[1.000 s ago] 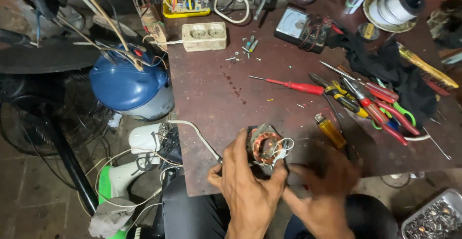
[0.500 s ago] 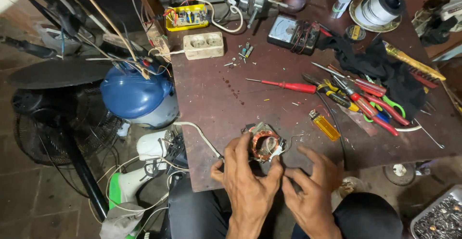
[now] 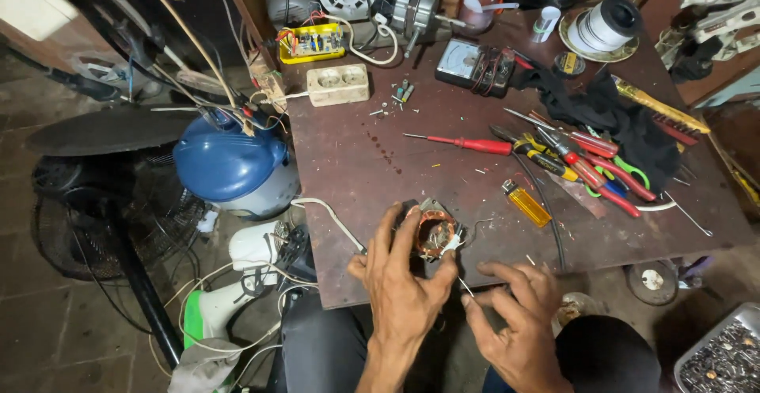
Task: The person works on a small electrical component with copper windings, using a lighter to heat and seal a wire connection, then uses a screwdriver to adjust parts of the assembly. The workspace is cluttered with tools and electronic parts.
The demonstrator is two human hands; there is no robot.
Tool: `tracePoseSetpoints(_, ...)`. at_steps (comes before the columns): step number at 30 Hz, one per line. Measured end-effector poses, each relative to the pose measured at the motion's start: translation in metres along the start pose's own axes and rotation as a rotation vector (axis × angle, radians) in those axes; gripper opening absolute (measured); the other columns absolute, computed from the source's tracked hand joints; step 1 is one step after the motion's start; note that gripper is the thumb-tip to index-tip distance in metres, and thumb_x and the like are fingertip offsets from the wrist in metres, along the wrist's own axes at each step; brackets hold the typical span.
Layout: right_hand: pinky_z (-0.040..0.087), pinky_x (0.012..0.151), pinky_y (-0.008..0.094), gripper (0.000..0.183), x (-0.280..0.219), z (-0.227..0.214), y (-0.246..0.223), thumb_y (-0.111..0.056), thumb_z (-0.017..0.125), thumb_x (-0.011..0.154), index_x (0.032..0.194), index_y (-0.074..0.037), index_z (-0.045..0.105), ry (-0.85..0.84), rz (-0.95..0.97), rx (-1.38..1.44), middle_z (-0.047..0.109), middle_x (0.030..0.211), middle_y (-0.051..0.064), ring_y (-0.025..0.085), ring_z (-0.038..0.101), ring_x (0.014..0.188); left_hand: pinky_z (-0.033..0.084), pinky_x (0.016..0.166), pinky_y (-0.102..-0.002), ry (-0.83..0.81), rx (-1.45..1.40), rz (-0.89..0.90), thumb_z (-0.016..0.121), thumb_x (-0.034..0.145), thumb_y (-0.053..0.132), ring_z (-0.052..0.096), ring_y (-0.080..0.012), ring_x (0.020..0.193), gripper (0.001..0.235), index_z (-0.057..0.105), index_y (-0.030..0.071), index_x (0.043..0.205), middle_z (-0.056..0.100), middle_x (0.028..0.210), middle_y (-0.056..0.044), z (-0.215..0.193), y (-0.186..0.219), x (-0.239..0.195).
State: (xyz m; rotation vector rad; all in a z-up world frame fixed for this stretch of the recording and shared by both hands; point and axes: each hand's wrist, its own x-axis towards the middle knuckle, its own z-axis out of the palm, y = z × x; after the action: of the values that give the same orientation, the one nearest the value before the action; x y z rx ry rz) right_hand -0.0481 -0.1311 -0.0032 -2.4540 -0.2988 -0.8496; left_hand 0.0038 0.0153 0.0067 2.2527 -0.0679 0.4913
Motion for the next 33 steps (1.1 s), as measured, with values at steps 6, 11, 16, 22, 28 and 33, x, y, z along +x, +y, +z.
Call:
tracePoseSetpoints(6,0.05,0.09,0.041,0.025,-0.006,-0.008,0.002,-0.01,0.062,0.081,0.059,-0.008,0.051,-0.056,-0.001,0.393,0.074,0.099,0.005,0.027,0.06,0.088,0.029,0.087,-0.04,0.033,-0.102,0.004,0.073,0.067,0.035,0.057,-0.0188,0.118,0.061,0.058,0.013,0.122,0.056,0.13,-0.006,0.0,0.003,0.003)
tracePoseSetpoints(11,0.053,0.083,0.041,0.025,-0.008,-0.011,0.008,-0.019,0.06,0.091,0.069,-0.008,0.052,-0.122,0.022,0.672,0.076,0.088,0.006,0.027,0.065,0.083,0.034,0.099,-0.046,0.082,-0.162,0.008,0.076,0.066,0.027,0.053,-0.0288,0.125,0.058,0.058,0.01,0.119,0.052,0.13,-0.013,0.006,0.005,0.001)
tracePoseSetpoints(16,0.055,0.084,0.042,0.015,-0.013,-0.014,0.01,-0.012,0.06,0.09,0.076,-0.007,0.059,-0.101,0.101,0.849,0.073,0.08,0.006,0.026,0.067,0.082,0.05,0.092,-0.041,0.077,-0.289,0.036,0.075,0.071,0.018,0.052,-0.0333,0.121,0.055,0.057,0.001,0.121,0.048,0.128,-0.019,0.003,0.006,0.007)
tracePoseSetpoints(22,0.053,0.087,0.04,0.007,-0.016,-0.009,0.015,-0.008,0.059,0.09,0.083,-0.006,0.059,-0.07,0.151,0.906,0.072,0.084,0.011,0.027,0.066,0.085,0.053,0.086,-0.033,0.071,-0.344,0.02,0.075,0.074,0.015,0.061,-0.0249,0.105,0.047,0.06,0.008,0.117,0.048,0.125,-0.015,0.0,0.008,0.014)
tracePoseSetpoints(28,0.056,0.096,0.044,0.005,-0.012,0.0,0.022,-0.001,0.059,0.09,0.086,-0.003,0.059,0.001,0.245,1.035,0.071,0.087,0.013,0.029,0.068,0.093,0.05,0.096,-0.045,0.058,-0.24,0.022,0.077,0.077,0.021,0.052,-0.0332,0.126,0.025,0.074,0.014,0.101,0.051,0.126,-0.016,0.006,-0.001,0.017)
tracePoseSetpoints(33,0.058,0.095,0.042,0.008,-0.005,0.008,0.029,-0.009,0.06,0.094,0.087,-0.005,0.06,0.026,0.311,1.018,0.07,0.085,0.011,0.028,0.071,0.092,0.047,0.096,-0.042,0.052,-0.239,0.098,0.073,0.08,0.023,0.053,-0.0338,0.117,0.014,0.077,0.014,0.089,0.052,0.125,-0.016,0.005,-0.007,0.017)
